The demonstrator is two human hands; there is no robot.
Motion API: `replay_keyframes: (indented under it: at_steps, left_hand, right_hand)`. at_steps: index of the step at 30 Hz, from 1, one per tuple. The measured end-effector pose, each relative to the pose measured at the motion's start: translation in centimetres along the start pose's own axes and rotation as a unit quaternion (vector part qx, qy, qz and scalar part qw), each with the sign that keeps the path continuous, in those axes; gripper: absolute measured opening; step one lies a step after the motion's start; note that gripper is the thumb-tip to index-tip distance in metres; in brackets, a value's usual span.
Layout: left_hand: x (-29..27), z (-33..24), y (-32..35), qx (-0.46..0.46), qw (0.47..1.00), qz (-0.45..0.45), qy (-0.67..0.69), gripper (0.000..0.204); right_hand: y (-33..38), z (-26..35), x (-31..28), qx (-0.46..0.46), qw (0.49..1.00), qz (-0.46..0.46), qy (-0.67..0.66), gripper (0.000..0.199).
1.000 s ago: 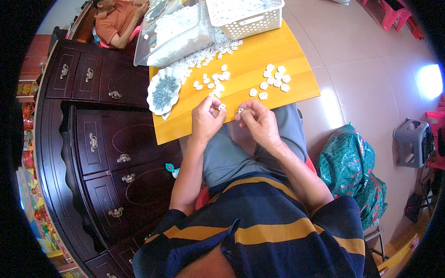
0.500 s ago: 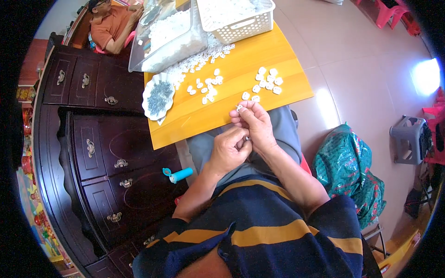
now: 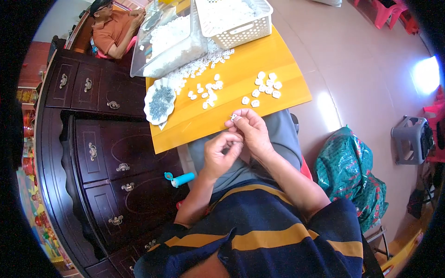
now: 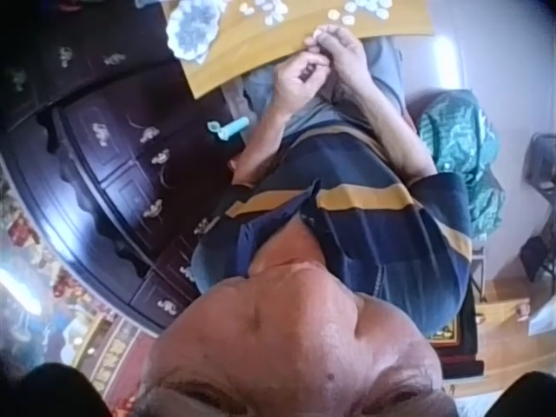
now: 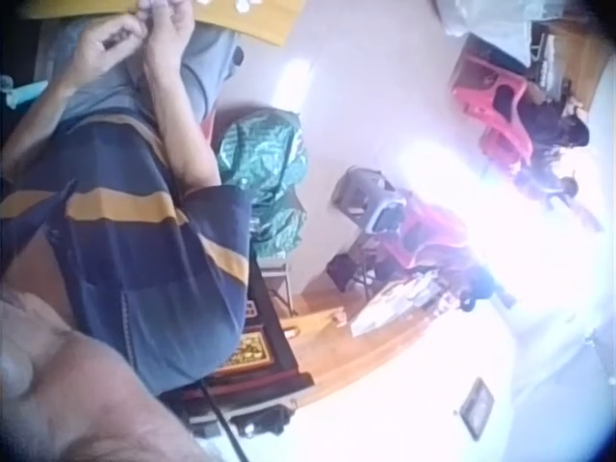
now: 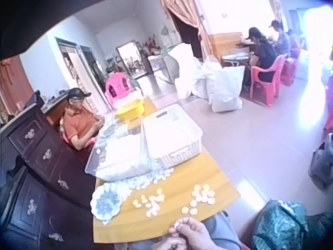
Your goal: Assembling small plastic components by manually inserting metal pins into pre-drilled holes.
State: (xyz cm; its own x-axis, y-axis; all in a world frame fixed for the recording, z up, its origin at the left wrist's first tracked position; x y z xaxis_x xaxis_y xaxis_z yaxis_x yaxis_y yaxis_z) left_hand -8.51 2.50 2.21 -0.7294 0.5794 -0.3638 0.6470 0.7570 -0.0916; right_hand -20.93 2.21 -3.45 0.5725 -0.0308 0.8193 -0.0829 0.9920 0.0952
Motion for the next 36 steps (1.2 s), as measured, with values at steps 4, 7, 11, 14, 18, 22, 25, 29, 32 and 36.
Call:
replay_keyframes:
  at_steps: [4,7,11,14,18,22,25,29,32,36]
  left_hand:
    - [-2.1,0.9,-0.2,-0.036,0.987,-0.099,0.124,0.014]
    - [-3.5,1.8,0.0,-0.052,0.986,-0.120,0.103,0.017]
    - [-3.8,2.8,-0.1,-0.088,0.982,-0.120,0.120,0.023]
    - [-3.5,3.3,-0.1,-0.114,0.973,-0.107,0.172,0.025]
    - [-3.6,3.7,-0.1,-0.146,0.960,-0.100,0.215,0.025]
    - [-4.0,3.7,-0.2,-0.148,0.964,-0.094,0.201,0.026]
    - [-3.9,3.8,-0.2,-0.158,0.968,-0.089,0.175,0.026]
    - [-3.7,3.6,-0.2,-0.122,0.979,-0.112,0.123,0.024]
    - [-3.7,3.6,-0.3,-0.094,0.987,-0.111,0.066,0.025]
    - [-3.6,3.4,-0.5,-0.075,0.991,-0.104,0.030,0.024]
  right_hand:
    - [0.1,0.6,0.7,-0.056,0.985,0.002,0.164,0.012]
    - [0.2,0.2,0.5,-0.058,0.969,-0.019,0.241,0.011]
    - [0.2,0.4,0.6,-0.009,0.953,0.001,0.302,0.013]
    - [0.1,0.3,0.2,-0.009,0.955,-0.002,0.298,0.014]
    - [0.2,0.8,0.2,-0.006,0.943,-0.016,0.332,0.013]
    - [0.4,0.9,0.6,-0.014,0.935,-0.015,0.353,0.012]
    - [0.5,1.1,0.8,-0.030,0.913,-0.007,0.406,0.011]
    - [0.5,1.3,1.1,-0.044,0.900,-0.006,0.434,0.010]
    - [0.5,1.5,1.2,-0.035,0.893,-0.008,0.448,0.010]
    - [0.5,1.5,1.1,-0.045,0.889,-0.004,0.455,0.010]
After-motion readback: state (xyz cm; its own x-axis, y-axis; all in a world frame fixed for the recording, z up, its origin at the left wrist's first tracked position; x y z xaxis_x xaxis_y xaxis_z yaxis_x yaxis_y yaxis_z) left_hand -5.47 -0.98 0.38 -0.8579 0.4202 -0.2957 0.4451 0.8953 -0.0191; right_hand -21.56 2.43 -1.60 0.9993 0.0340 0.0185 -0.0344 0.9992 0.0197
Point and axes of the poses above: each hand's wrist, its own y-axis away from the middle knuckle, its own x-axis out of the palm, z = x × y, the point moved 4 cm from there along -y, towards the middle knuckle, and after that the axes turned 12 degrees about z, right-handed, at the moved point
